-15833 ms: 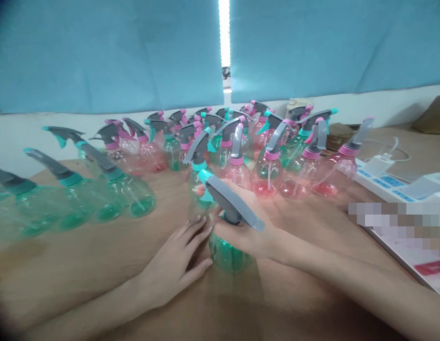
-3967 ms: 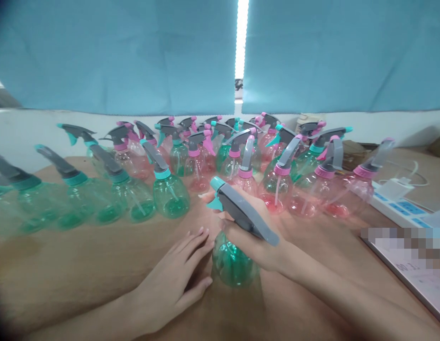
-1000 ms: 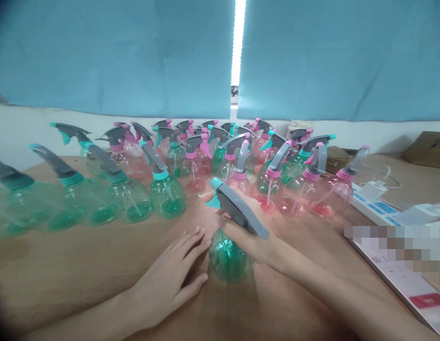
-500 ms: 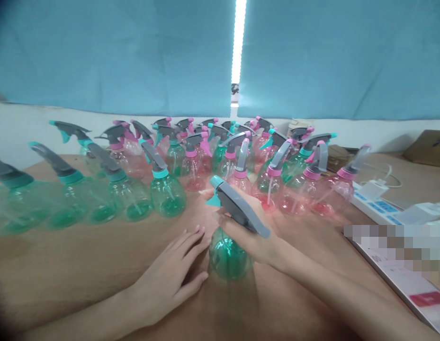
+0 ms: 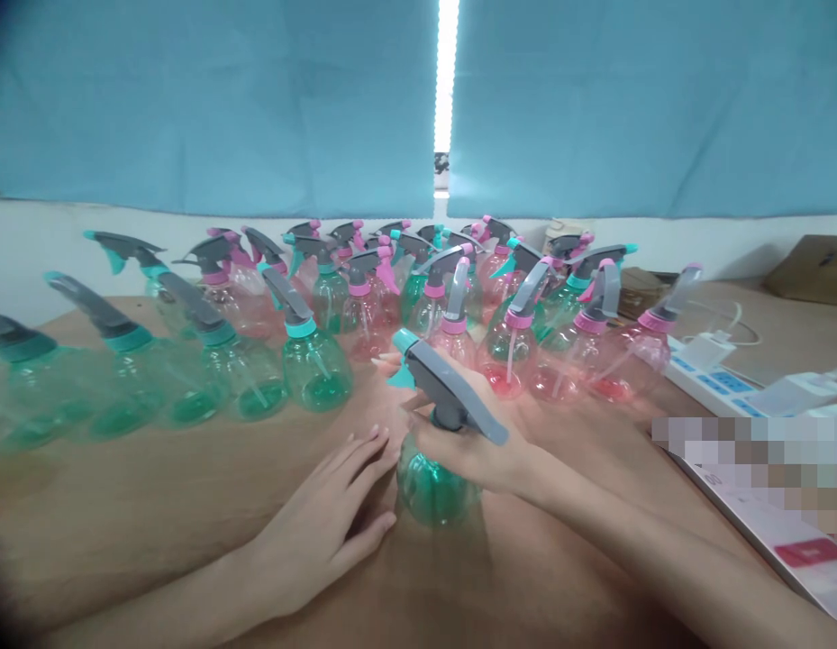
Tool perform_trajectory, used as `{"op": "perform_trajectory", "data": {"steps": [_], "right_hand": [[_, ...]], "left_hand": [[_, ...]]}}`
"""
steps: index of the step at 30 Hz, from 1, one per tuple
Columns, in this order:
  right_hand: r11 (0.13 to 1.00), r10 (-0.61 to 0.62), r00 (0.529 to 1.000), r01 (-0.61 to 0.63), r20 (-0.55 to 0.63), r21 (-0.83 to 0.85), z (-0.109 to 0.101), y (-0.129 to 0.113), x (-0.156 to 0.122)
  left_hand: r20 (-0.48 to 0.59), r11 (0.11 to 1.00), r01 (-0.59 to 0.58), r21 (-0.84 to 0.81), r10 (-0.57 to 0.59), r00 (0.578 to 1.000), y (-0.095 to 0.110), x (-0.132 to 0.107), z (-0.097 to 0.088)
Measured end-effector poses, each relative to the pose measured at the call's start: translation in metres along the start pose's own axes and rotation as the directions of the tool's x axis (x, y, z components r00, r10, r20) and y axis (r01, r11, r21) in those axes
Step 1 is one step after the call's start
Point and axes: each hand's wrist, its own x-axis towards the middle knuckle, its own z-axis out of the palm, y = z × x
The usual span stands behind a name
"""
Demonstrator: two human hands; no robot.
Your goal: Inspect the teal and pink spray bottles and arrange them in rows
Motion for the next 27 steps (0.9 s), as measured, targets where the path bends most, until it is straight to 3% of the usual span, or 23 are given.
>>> {"op": "perform_trajectory", "data": {"steps": [7,15,27], "right_hand": [[0.99,-0.095,0.991,0.084,-0.099,-0.116,0.005,-0.004,0.001],[0.968,-0.167,0.981,0.144,-0.1,-0.206,0.004,-0.001,0.002],[0.987,0.0,0.999,0.007,0.045,-0.163,-0.001,-0.019,0.002]], "left_hand": [[0.0,1.0,-0.006,0.003,0.006,1.0,0.0,0.0,-0.001],[-0.022,1.0,-0.013,0.003,0.013,1.0,-0.001,-0.001,0.0],[-0.036,1.0,-0.022,0.016,0.022,0.999,-0.002,0.0,0.001]]}}
